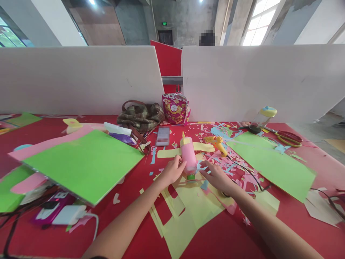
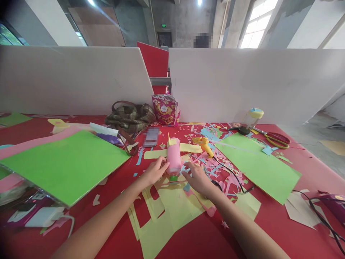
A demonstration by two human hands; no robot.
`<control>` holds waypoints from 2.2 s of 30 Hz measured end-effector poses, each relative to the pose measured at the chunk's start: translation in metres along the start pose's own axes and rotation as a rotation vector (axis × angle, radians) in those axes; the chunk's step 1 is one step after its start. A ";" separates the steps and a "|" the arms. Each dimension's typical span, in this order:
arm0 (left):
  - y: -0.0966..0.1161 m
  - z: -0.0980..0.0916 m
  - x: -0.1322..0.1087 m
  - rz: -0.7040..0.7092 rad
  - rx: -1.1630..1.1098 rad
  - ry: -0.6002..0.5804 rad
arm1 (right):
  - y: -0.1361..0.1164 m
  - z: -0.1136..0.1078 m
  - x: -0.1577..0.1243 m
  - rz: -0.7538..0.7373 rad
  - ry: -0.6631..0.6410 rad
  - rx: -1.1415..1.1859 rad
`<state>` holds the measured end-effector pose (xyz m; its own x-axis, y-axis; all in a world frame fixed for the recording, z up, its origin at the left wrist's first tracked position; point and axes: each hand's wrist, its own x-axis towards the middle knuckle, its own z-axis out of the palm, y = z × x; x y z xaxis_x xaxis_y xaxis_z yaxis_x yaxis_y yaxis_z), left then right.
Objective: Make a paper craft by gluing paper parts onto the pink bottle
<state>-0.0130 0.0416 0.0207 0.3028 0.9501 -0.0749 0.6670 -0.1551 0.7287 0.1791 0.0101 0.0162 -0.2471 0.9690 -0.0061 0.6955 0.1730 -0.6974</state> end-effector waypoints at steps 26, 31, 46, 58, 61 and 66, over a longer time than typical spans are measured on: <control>-0.001 0.013 -0.007 0.116 -0.066 0.124 | 0.042 -0.024 0.015 0.023 0.458 -0.538; 0.005 0.017 0.000 0.135 -0.021 0.079 | 0.062 -0.029 0.035 0.091 0.373 -0.705; 0.020 0.038 0.058 0.134 -0.015 0.099 | 0.084 -0.045 0.047 0.067 0.395 -0.743; 0.013 0.031 0.022 0.215 -0.071 0.167 | 0.082 -0.077 -0.039 0.319 0.280 -0.846; 0.011 0.028 0.010 0.242 -0.146 0.171 | 0.097 -0.099 -0.074 0.503 0.213 -0.919; 0.010 0.025 -0.002 0.248 -0.184 0.183 | 0.130 -0.120 -0.107 0.573 0.270 -0.894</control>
<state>0.0103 0.0314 0.0108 0.3015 0.9252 0.2306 0.4499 -0.3512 0.8211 0.3768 -0.0496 0.0116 0.3491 0.9345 0.0699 0.9254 -0.3555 0.1315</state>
